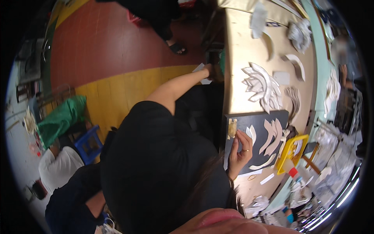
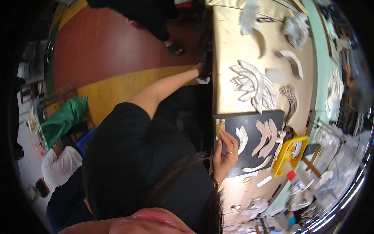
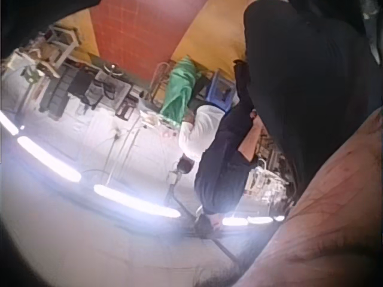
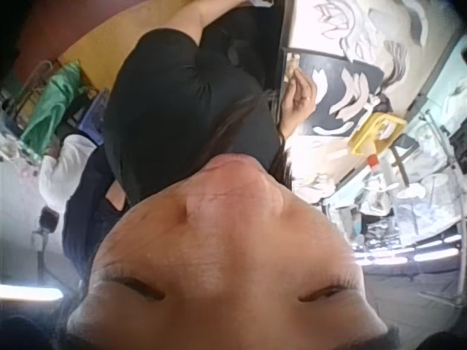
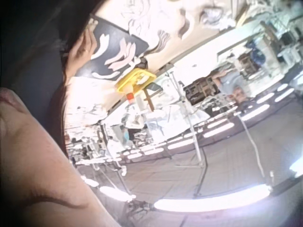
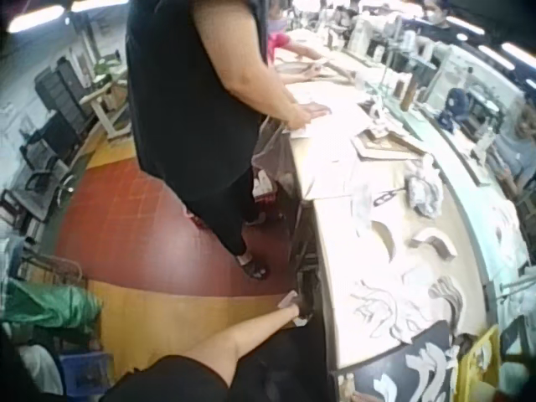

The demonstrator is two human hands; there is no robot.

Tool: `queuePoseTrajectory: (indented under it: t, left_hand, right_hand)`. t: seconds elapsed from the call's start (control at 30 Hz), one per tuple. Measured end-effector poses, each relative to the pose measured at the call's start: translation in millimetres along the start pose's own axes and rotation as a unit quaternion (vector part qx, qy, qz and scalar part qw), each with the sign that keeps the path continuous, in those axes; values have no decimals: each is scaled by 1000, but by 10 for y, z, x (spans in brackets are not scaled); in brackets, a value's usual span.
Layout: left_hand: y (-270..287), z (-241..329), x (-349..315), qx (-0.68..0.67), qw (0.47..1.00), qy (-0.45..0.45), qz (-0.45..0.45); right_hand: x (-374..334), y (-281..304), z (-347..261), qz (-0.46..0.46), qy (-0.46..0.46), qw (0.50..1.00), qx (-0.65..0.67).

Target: The person arranges and aligns multiple white and beige leather cutouts on a black board at a workbench. They repeatedly pick up pieces, position them, and press them down by hand to form a layered pattern.

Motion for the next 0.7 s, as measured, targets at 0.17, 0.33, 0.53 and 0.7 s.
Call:
queuePoseTrajectory:
  t: [0.17,0.33,0.53,0.7]
  left_hand:
    - [103,83,446,-104,972,79,195]
    - [546,326,683,-175,945,61,270]
    - [449,457,494,-147,960,22,236]
    - [-15,724,155,-126,978,3,165]
  right_hand:
    - [158,-136,25,-41,-24,999,-10]
    - [302,-183,51,-40,-63,997,-34]
    - [541,-215,-87,-6,-77,996,-42]
    - [747,-498,5,-91,-118,988,49]
Point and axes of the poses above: each hand's wrist, its own x-axis towards the middle knuckle, its own y-axis out of the back of the hand, z = x × y, the point moved 9 cm from there along x, towards the middle knuckle, and after that the axes turned 9 degrees about -y, right-handed, at the moved point
